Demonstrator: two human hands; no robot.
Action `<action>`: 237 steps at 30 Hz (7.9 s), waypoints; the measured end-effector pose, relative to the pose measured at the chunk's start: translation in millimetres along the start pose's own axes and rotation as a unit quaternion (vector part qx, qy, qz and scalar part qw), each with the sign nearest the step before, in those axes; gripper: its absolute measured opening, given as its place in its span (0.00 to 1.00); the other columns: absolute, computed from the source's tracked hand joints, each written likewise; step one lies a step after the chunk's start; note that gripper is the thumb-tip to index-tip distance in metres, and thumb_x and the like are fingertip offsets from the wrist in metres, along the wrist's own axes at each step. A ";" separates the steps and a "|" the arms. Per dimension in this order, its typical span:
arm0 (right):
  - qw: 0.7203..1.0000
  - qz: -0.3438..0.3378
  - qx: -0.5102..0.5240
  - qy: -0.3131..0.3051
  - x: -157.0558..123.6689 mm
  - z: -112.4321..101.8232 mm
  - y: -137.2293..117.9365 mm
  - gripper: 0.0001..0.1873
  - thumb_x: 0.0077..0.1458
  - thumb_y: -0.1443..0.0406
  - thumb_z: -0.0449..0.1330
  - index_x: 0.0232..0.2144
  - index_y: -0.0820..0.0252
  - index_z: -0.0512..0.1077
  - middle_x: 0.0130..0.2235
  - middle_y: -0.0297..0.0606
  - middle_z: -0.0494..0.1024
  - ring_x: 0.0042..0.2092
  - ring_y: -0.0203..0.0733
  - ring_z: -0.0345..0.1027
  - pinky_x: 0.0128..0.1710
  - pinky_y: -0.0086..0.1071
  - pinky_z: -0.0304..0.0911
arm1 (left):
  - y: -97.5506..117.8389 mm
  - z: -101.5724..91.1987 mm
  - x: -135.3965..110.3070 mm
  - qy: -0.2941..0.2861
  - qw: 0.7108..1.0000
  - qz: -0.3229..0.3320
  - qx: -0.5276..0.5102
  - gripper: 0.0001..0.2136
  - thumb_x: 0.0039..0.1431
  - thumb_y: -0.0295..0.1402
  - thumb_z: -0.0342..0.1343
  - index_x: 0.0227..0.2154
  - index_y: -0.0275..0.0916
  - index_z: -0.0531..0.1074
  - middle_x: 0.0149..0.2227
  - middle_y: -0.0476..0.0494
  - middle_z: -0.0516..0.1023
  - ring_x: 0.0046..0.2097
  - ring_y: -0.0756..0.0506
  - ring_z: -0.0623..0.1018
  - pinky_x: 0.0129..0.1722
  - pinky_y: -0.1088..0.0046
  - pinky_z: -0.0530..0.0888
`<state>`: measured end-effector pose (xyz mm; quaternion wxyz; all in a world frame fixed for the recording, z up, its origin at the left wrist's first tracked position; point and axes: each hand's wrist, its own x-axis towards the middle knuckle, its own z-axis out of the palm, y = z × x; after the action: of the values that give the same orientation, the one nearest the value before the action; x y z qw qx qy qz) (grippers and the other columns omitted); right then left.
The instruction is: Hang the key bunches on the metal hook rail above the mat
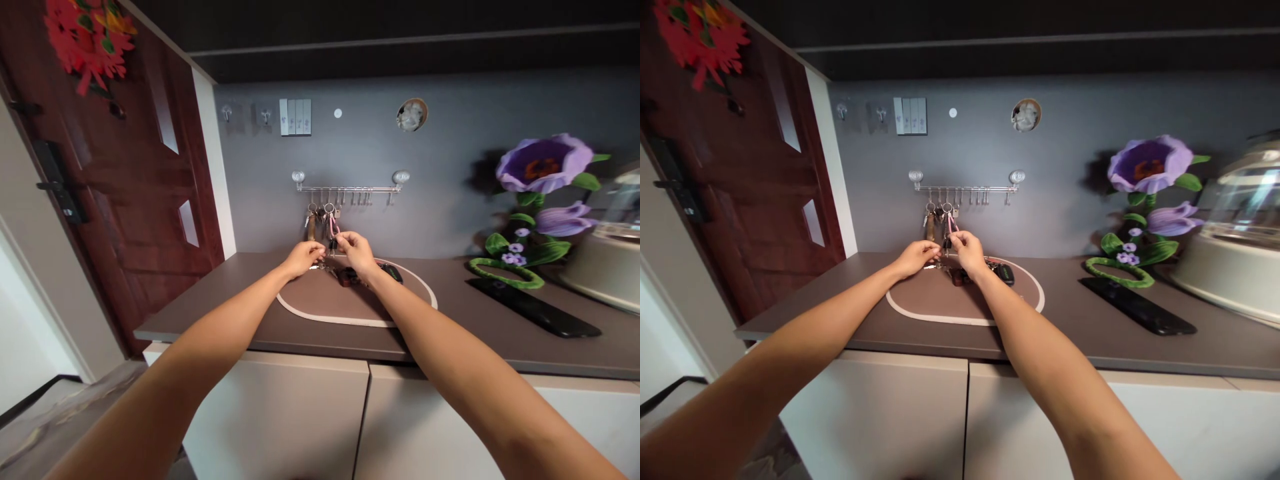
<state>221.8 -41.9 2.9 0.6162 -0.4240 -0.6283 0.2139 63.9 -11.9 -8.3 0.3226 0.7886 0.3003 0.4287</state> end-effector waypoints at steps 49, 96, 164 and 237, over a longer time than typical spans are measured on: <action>0.965 0.131 0.108 0.198 85.6 -5.3 -20.9 0.06 0.50 0.70 0.52 0.23 0.64 0.65 0.20 0.30 0.67 0.21 0.27 0.60 0.21 0.22 0.60 | 0.9 -1.5 -1.5 0.051 0.960 0.056 0.271 0.11 0.56 0.27 0.45 0.28 0.35 0.73 0.30 0.44 0.76 0.33 0.49 0.72 0.34 0.77 0.64; 0.931 -0.002 -0.345 -0.117 -10.8 7.4 4.6 0.10 0.47 0.71 0.57 0.33 0.60 0.74 0.36 0.39 0.76 0.39 0.40 0.68 0.43 0.30 0.58 | -7.4 -10.1 -2.9 -0.040 0.940 0.032 0.338 0.09 0.52 0.29 0.52 0.37 0.35 0.73 0.38 0.43 0.76 0.39 0.47 0.73 0.40 0.74 0.66; 0.998 0.056 0.039 0.000 4.2 7.9 5.4 0.14 0.40 0.57 0.60 0.24 0.62 0.68 0.24 0.31 0.68 0.26 0.31 0.57 0.30 0.28 0.56 | 6.9 -3.7 1.8 0.117 0.968 0.098 0.199 0.08 0.56 0.26 0.47 0.32 0.36 0.72 0.32 0.46 0.71 0.38 0.49 0.69 0.42 0.72 0.66; 0.947 0.135 0.186 0.226 88.0 -15.8 -24.0 0.07 0.48 0.70 0.53 0.19 0.62 0.63 0.18 0.29 0.67 0.20 0.28 0.60 0.23 0.24 0.62 | 1.6 20.1 -2.8 0.006 0.949 0.151 0.276 0.14 0.59 0.33 0.41 0.31 0.37 0.73 0.32 0.43 0.74 0.36 0.47 0.71 0.38 0.71 0.65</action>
<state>240.9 11.1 76.4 0.7751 -0.4201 -0.3586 0.3068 80.4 -20.0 -17.0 0.0220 0.8804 0.2860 0.3775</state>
